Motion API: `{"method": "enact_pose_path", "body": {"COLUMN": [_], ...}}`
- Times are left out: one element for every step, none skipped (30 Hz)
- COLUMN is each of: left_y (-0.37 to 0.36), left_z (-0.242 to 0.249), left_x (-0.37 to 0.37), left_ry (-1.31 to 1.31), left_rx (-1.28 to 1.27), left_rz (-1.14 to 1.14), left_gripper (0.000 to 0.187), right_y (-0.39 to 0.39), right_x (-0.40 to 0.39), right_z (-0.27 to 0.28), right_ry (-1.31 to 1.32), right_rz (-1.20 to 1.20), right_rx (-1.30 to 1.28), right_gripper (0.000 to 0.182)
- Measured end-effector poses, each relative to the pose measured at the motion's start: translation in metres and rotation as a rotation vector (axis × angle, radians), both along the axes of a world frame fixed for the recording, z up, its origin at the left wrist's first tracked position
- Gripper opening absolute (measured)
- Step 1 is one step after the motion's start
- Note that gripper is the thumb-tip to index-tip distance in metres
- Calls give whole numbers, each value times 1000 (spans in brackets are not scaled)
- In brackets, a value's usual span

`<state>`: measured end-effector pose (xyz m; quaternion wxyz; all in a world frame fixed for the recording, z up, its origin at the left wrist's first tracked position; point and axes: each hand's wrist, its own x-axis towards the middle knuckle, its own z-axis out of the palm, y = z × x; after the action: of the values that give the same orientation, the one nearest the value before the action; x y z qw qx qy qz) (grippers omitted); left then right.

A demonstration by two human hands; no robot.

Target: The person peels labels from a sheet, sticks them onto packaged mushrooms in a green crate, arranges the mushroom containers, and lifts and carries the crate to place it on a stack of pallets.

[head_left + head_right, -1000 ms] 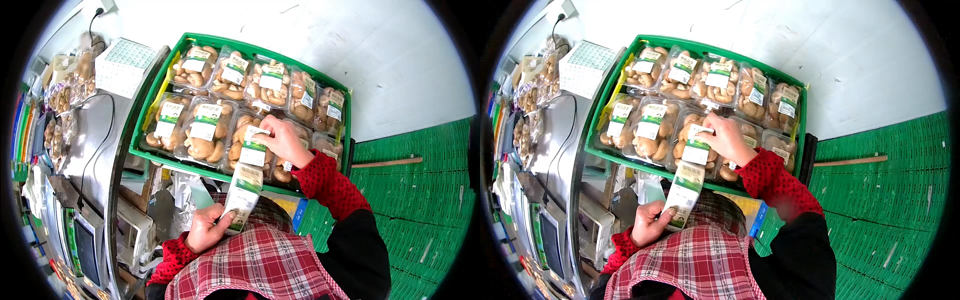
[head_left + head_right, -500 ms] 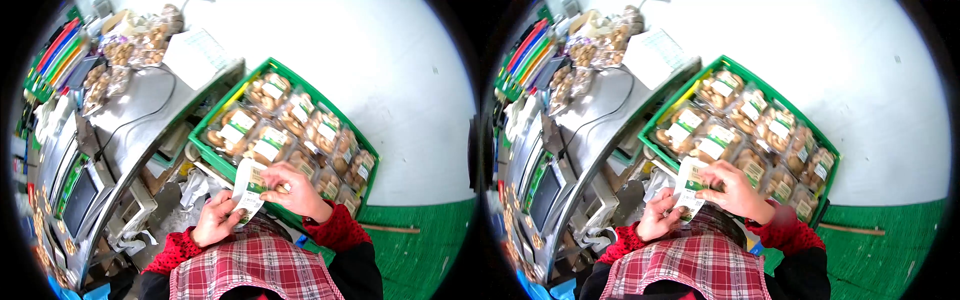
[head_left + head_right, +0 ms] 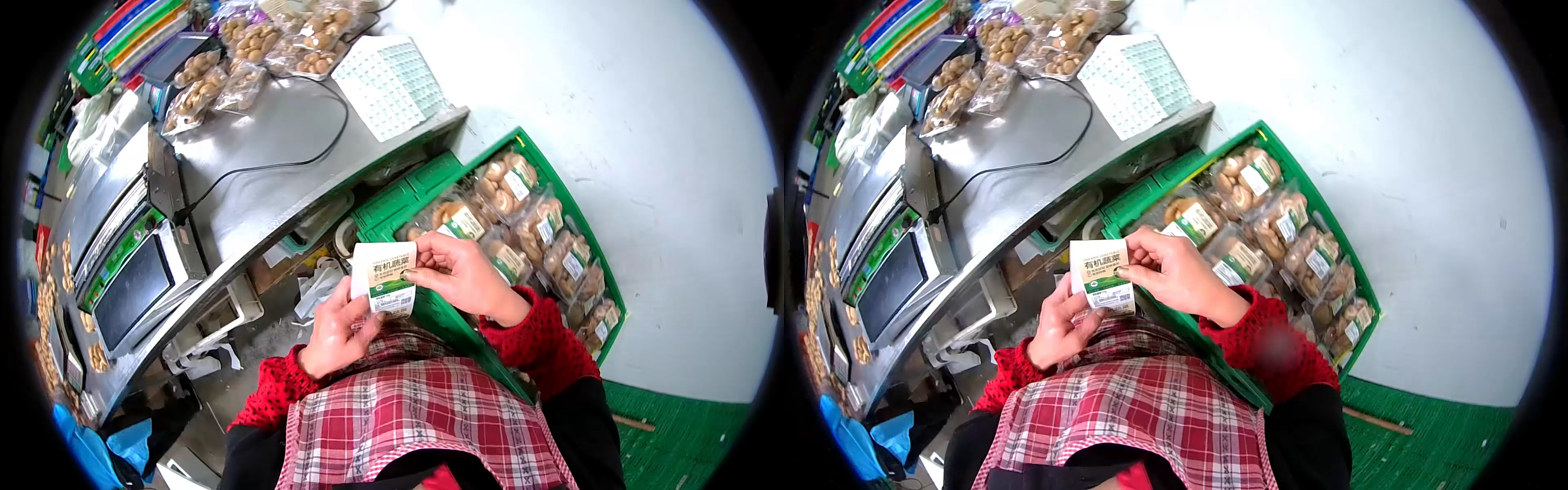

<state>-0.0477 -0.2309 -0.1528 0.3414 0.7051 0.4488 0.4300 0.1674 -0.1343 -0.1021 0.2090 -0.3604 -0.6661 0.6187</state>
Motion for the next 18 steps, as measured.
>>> {"method": "enact_pose_path", "body": {"left_y": [6,11,17,24,30,34,38,43,49,54,59,63,67,71,72,70,67,67], "left_z": [0,-2,-3,-5,-5,-2,-2,-3,-3,-3,-2,-2,-2,-11,-16,-19,-24,-33], "left_x": [-6,-11,-16,-20,-23,-27,-30,-34,-37,-38,-41,-45,-48,-50,-53,-58,-61,-55], "left_ry": [15,-27,-36,-32,-27,-3,-7,65,137,95,90,50,11,-116,-112,-159,-206,-333], "left_rx": [24,-51,-56,-28,-2,-37,-43,-15,13,90,80,121,165,166,163,2,-160,-198], "left_rz": [38,43,56,46,31,24,25,53,87,146,155,177,199,203,218,203,191,298], "left_gripper": [33,35,35,36,37,37,37,37,36,33,33,32,31,21,21,15,10,8], "right_y": [4,7,18,24,29,35,41,45,48,49,49,47,47,49,50,53,55,56], "right_x": [-9,-17,-28,-35,-41,-46,-50,-55,-61,-67,-73,-79,-84,-89,-94,-99,-105,-109], "right_z": [4,10,19,26,29,23,13,7,10,14,15,9,6,3,1,-1,-5,-10], "right_ry": [-85,-168,-116,-104,-92,-98,-146,-195,-199,-189,-177,-131,-131,-129,-123,-140,-125,-136], "right_rz": [-73,-147,-155,-92,-34,-31,43,118,127,124,120,73,81,64,51,41,61,55], "right_rx": [237,474,743,652,559,553,567,581,579,544,505,489,483,541,598,679,675,750], "right_gripper": [39,45,54,53,53,53,45,37,37,31,24,18,18,15,11,9,9,8]}}
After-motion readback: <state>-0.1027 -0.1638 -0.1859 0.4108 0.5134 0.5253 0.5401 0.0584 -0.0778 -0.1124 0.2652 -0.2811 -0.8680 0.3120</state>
